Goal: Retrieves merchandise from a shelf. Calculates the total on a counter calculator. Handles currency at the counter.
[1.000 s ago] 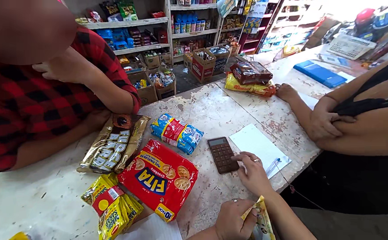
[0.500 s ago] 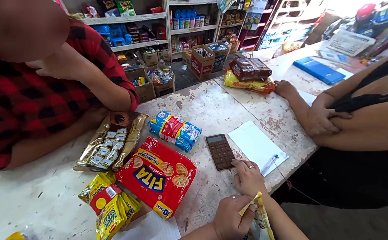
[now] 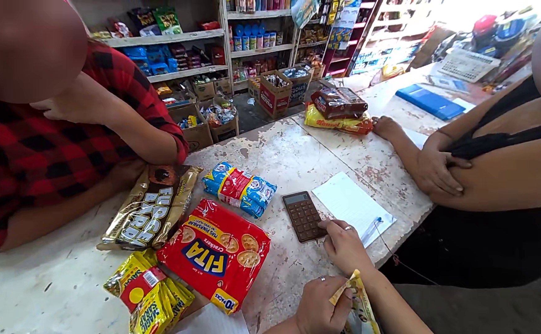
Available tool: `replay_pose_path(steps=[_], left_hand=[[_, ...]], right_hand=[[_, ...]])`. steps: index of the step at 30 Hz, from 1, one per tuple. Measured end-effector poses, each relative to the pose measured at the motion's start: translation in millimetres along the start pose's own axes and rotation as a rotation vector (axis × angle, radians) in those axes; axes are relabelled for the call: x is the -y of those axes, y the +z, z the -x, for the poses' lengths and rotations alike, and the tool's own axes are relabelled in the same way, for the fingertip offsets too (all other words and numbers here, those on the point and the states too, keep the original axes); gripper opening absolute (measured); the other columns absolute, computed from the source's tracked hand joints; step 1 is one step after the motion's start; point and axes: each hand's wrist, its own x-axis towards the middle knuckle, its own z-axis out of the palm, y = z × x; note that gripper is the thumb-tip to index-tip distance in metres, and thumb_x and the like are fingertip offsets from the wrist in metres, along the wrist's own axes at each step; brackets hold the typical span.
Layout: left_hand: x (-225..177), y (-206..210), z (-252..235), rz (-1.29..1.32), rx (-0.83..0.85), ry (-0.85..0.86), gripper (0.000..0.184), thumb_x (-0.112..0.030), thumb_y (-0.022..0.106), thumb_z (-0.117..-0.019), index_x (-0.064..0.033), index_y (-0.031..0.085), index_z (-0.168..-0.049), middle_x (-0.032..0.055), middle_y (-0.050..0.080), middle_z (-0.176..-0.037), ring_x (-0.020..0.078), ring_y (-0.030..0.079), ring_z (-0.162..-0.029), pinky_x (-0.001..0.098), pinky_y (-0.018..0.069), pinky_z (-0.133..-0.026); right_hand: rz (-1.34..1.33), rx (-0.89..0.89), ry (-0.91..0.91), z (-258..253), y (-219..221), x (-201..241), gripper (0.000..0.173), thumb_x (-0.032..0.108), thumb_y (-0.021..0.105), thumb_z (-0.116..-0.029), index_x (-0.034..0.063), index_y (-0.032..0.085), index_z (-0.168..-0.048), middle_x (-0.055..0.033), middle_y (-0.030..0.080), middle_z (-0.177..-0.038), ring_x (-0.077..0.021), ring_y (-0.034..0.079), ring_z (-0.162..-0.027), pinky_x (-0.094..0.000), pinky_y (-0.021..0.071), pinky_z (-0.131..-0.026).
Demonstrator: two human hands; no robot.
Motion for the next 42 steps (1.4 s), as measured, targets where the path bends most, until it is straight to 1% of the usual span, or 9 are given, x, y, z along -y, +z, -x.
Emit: replay_pose_path(steps=[3,6,12,16,19,23,30,36,42], left_hand=[[0,1,1,-0.004,-0.001,-0.005,0.038,-0.024,0.042,-0.1049,0.0004,0.071,-0.102,0.0125,0.073,-0.086,0.0194,0.072,-0.080,0.0370,0.0584,-0.072],[1,2,1,0.003,-0.004,-0.018,0.037,-0.024,0.043,-0.1047,0.0003,0.071,-0.102,0.0121,0.073,-0.086,0.0187,0.072,-0.080,0.0368,0.0587,-0.072],[1,1,0,-0.004,-0.002,-0.030,0.037,-0.025,0.044,-0.1051,-0.0003,0.071,-0.104,0.0115,0.074,-0.087,0.0181,0.073,-0.081,0.0372,0.0596,-0.073],[2,1,1,-0.011,-0.005,-0.018,0.039,-0.027,0.043,-0.1055,-0.0002,0.071,-0.103,0.0112,0.073,-0.085,0.0169,0.072,-0.078,0.0359,0.0589,-0.070],[1,1,1,-0.003,-0.008,-0.013,0.039,-0.027,0.043,-0.1059,-0.0006,0.071,-0.101,0.0109,0.072,-0.083,0.0171,0.071,-0.076,0.0359,0.0586,-0.069],[2,2,0,-0.003,0.001,-0.008,0.041,-0.029,0.041,-0.1064,-0.0016,0.070,-0.101,0.0107,0.072,-0.082,0.0176,0.071,-0.076,0.0362,0.0582,-0.068],[4,3,1,0.008,0.014,-0.008,0.039,-0.028,0.042,-0.1065,-0.0011,0.070,-0.104,0.0109,0.072,-0.083,0.0176,0.071,-0.076,0.0359,0.0583,-0.070],[4,2,2,0.003,0.005,0.005,0.039,-0.027,0.042,-0.1062,-0.0006,0.071,-0.103,0.0107,0.072,-0.083,0.0167,0.071,-0.077,0.0342,0.0585,-0.070],[1,1,1,0.003,0.032,-0.023,0.038,-0.026,0.043,-0.1048,-0.0010,0.071,-0.102,0.0112,0.072,-0.084,0.0186,0.072,-0.078,0.0376,0.0588,-0.071]], right_hand=[[-0.021,-0.111,-0.044,0,3,-3,0.034,0.009,0.053,-0.0907,0.0034,0.070,-0.120,-0.0127,0.074,-0.117,-0.0389,0.064,-0.119,-0.0597,0.0462,-0.102],[-0.008,0.013,-0.006,0,-2,-3,0.035,0.008,0.052,-0.0935,0.0042,0.068,-0.124,-0.0128,0.072,-0.123,-0.0388,0.060,-0.126,-0.0593,0.0417,-0.108],[0.004,0.043,-0.010,-9,-6,2,0.033,0.007,0.053,-0.0933,0.0049,0.069,-0.122,-0.0115,0.072,-0.121,-0.0368,0.059,-0.128,-0.0594,0.0392,-0.110],[-0.143,0.088,-0.121,-19,-5,17,0.035,0.009,0.052,-0.0934,0.0073,0.070,-0.123,-0.0089,0.072,-0.122,-0.0328,0.057,-0.131,-0.0578,0.0370,-0.113],[-0.103,0.142,-0.197,-19,6,25,0.035,0.007,0.051,-0.0928,0.0095,0.068,-0.123,-0.0068,0.072,-0.122,-0.0329,0.054,-0.135,-0.0589,0.0318,-0.115],[-0.049,-0.100,-0.299,-5,18,17,0.031,0.008,0.051,-0.0872,0.0108,0.073,-0.109,-0.0035,0.077,-0.106,-0.0315,0.064,-0.122,-0.0592,0.0402,-0.108],[-0.032,-0.033,-0.343,3,18,3,0.034,0.010,0.050,-0.0889,0.0129,0.070,-0.116,-0.0028,0.075,-0.113,-0.0308,0.061,-0.128,-0.0626,0.0366,-0.110],[-0.002,-0.173,-0.250,2,5,-9,0.033,0.009,0.050,-0.0892,0.0108,0.073,-0.112,-0.0041,0.077,-0.108,-0.0339,0.063,-0.124,-0.0648,0.0357,-0.110],[0.008,-0.024,-0.098,-3,-3,-11,0.034,0.007,0.053,-0.0900,0.0082,0.071,-0.118,-0.0070,0.074,-0.116,-0.0344,0.060,-0.128,-0.0629,0.0343,-0.112]])
